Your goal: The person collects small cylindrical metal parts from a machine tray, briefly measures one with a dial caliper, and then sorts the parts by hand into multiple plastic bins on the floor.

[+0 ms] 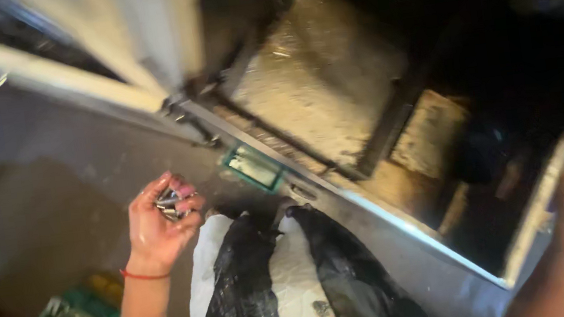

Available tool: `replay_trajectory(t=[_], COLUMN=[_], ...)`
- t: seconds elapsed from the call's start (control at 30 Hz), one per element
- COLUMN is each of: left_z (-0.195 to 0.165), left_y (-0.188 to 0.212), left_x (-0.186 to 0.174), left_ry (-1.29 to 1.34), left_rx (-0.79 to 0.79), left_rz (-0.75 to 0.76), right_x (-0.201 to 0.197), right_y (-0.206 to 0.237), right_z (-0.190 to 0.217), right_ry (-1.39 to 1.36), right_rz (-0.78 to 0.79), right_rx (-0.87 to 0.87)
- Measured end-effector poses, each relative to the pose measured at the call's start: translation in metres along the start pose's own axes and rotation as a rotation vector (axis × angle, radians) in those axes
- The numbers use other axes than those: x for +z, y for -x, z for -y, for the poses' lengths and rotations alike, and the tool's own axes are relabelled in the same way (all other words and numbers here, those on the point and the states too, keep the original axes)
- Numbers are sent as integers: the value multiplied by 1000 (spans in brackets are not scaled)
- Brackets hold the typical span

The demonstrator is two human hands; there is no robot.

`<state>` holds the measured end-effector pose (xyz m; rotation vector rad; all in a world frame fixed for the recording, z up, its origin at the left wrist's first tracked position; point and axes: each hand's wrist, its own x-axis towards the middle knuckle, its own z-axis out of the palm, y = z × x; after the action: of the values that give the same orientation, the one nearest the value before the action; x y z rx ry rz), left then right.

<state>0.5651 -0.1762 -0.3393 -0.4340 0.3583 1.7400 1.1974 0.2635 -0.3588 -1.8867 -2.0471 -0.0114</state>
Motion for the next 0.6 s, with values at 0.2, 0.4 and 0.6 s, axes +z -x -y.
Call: replay_trajectory(t=[0.2, 0.4, 0.6], left_z=[-114, -240, -345], left_y=[131, 283, 401], left_x=[-114, -223, -278], left_ry=[113, 296, 506], left_rx=[480, 847, 1059], left_rz=[-187, -197, -81], right_x=[67, 127, 147], right_y=[-43, 49, 178], right_z=[184, 429, 642], right_ry=[315, 182, 314], right_rz=[151, 280, 685], right_rx=[-180, -626, -814])
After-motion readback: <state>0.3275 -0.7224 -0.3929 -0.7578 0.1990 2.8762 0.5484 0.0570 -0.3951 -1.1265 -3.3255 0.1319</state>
